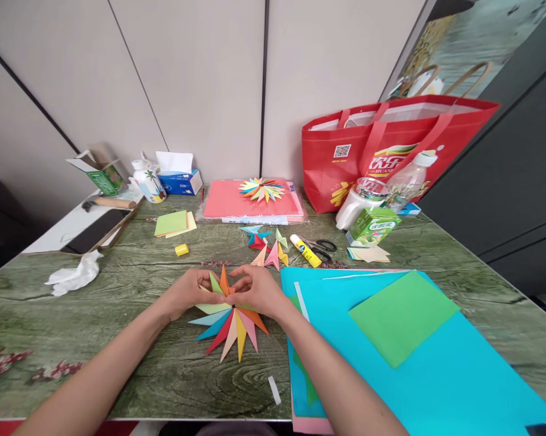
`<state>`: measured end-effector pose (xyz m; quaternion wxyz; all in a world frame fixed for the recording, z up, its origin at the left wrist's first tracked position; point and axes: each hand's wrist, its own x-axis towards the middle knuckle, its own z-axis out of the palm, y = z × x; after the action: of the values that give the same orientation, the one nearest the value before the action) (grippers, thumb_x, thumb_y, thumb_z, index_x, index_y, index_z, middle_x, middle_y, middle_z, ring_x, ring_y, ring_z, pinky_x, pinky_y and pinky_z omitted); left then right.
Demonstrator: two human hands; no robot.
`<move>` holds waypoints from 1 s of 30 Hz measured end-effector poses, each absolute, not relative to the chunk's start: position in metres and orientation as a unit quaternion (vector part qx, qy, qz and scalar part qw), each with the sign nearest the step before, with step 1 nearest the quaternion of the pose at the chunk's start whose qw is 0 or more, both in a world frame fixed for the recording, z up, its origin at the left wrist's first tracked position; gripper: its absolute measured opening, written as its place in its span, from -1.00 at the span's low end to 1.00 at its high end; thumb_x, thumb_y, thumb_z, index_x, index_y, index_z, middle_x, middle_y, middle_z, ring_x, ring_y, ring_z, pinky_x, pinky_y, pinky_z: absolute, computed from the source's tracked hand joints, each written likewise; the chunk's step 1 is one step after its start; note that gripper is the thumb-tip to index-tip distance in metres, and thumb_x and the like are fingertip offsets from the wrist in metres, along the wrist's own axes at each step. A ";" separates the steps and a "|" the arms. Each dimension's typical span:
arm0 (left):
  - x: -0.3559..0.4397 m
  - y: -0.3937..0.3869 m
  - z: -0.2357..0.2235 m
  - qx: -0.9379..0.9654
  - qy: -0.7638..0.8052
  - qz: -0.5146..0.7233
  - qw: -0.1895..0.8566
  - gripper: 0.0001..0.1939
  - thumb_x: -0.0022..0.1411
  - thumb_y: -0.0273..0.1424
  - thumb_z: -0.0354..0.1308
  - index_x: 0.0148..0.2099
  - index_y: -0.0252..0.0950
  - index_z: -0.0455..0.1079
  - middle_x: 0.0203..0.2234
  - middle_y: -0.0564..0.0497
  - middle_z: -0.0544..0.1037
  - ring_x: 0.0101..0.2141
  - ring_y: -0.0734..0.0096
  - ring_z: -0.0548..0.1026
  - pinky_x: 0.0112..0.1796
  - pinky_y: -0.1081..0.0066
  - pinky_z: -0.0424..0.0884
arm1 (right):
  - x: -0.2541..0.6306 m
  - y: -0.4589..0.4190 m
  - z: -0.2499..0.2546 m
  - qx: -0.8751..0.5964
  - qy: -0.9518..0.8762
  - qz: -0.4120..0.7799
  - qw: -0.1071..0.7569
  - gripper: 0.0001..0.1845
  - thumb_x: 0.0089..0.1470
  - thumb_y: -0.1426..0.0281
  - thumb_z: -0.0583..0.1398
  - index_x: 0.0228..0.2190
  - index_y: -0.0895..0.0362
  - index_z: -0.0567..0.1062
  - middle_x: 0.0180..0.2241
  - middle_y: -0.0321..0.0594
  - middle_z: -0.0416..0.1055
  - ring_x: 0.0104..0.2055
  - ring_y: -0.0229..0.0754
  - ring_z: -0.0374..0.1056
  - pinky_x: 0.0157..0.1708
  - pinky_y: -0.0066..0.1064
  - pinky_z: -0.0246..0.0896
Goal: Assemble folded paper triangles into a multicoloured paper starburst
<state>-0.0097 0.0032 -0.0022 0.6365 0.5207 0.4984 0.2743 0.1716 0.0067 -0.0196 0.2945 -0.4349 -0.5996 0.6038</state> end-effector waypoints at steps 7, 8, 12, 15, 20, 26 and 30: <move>-0.010 0.003 -0.003 0.491 0.504 0.292 0.648 -0.72 -0.31 -0.39 0.35 -0.45 -0.40 0.46 -0.66 0.07 0.47 -0.64 0.60 0.30 -0.58 0.55 0.16 | 0.172 0.007 -0.018 -0.427 -0.594 0.612 0.300 -0.43 -0.34 0.48 0.31 -0.19 0.15 0.33 -0.47 -0.28 0.42 -0.42 -0.21 0.39 -0.39 -0.37 0.32; -0.010 0.003 -0.003 0.489 0.507 0.293 0.646 -0.72 -0.31 -0.39 0.36 -0.45 -0.40 0.46 -0.67 0.08 0.45 -0.65 0.60 0.29 -0.59 0.56 0.15 | 0.172 0.007 -0.017 -0.427 -0.594 0.612 0.300 -0.43 -0.34 0.48 0.31 -0.19 0.15 0.33 -0.47 -0.28 0.41 -0.43 -0.22 0.39 -0.39 -0.37 0.32; -0.009 0.002 -0.003 0.480 0.521 0.301 0.638 -0.72 -0.34 -0.37 0.36 -0.48 -0.40 0.45 -0.71 0.11 0.40 -0.67 0.62 0.24 -0.60 0.55 0.13 | 0.172 0.007 -0.017 -0.433 -0.588 0.616 0.296 -0.43 -0.34 0.48 0.31 -0.18 0.14 0.32 -0.49 -0.30 0.41 -0.45 -0.22 0.39 -0.39 -0.36 0.32; -0.007 0.001 -0.001 0.479 0.524 0.304 0.636 -0.72 -0.36 -0.37 0.37 -0.52 -0.39 0.44 -0.73 0.13 0.38 -0.67 0.62 0.24 -0.59 0.54 0.14 | 0.172 0.007 -0.016 -0.432 -0.580 0.625 0.295 -0.41 -0.36 0.46 0.33 -0.18 0.14 0.32 -0.50 -0.31 0.41 -0.45 -0.22 0.39 -0.38 -0.35 0.32; -0.007 0.001 0.001 0.483 0.538 0.302 0.621 -0.74 -0.39 -0.37 0.37 -0.55 -0.37 0.44 -0.75 0.15 0.37 -0.68 0.61 0.23 -0.60 0.54 0.13 | 0.173 0.007 -0.014 -0.432 -0.565 0.640 0.291 -0.37 -0.40 0.41 0.36 -0.19 0.16 0.32 -0.49 -0.31 0.42 -0.45 -0.21 0.39 -0.36 -0.33 0.31; -0.009 0.002 0.001 0.494 0.522 0.294 0.630 -0.76 -0.36 -0.40 0.37 -0.52 -0.36 0.47 -0.73 0.13 0.40 -0.66 0.60 0.25 -0.60 0.55 0.12 | 0.173 0.007 -0.013 -0.431 -0.557 0.648 0.289 -0.39 -0.38 0.39 0.36 -0.19 0.16 0.33 -0.50 -0.31 0.43 -0.46 -0.20 0.41 -0.37 -0.33 0.30; -0.009 0.002 0.000 0.494 0.523 0.292 0.630 -0.76 -0.37 -0.40 0.37 -0.53 -0.38 0.47 -0.72 0.11 0.42 -0.66 0.59 0.26 -0.61 0.55 0.11 | 0.173 0.008 -0.015 -0.431 -0.552 0.651 0.293 -0.38 -0.38 0.38 0.36 -0.20 0.17 0.33 -0.50 -0.30 0.44 -0.45 -0.18 0.41 -0.36 -0.32 0.30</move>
<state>-0.0094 0.0018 -0.0001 0.6302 0.4941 0.5231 0.2917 0.1728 0.0077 -0.0145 0.2928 -0.4309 -0.5524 0.6507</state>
